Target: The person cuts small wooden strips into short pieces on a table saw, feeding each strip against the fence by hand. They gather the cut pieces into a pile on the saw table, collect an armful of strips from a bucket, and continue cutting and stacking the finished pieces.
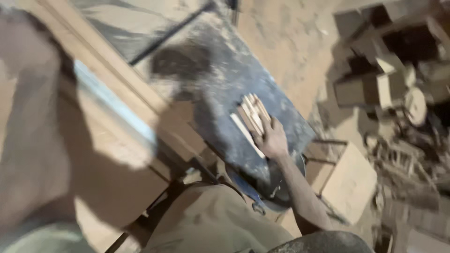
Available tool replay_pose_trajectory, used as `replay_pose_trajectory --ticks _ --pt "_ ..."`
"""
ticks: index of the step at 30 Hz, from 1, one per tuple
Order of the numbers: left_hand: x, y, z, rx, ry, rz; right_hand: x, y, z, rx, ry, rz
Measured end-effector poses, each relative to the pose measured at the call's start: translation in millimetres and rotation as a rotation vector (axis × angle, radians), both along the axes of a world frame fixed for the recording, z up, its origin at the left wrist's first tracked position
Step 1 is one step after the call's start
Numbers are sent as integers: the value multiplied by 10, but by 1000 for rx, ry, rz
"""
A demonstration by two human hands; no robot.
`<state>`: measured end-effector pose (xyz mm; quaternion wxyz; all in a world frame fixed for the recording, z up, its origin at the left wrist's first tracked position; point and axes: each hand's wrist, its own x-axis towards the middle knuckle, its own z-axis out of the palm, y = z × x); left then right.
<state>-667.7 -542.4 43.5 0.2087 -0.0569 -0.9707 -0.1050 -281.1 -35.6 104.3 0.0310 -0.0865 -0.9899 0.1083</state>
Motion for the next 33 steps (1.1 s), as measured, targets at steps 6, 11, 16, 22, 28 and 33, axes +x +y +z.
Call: replay_pose_trajectory --ticks 6,11,16,22,28,33 --pt "1198 1302 113 72 -101 -362 -122 417 -249 84 10 -118" --pt "2425 2997 -65 154 -582 -684 -258 667 -444 119 4 -98" --pt "3047 3978 -165 262 -778 -584 -211 585 -457 118 79 -14" --pt "3170 4011 -89 424 -571 -348 -66 576 -398 134 82 -15" --pt "3352 3186 398 788 -201 -46 97 630 -411 151 239 128" --pt "3638 2159 412 631 -114 280 142 671 -437 171 277 197"
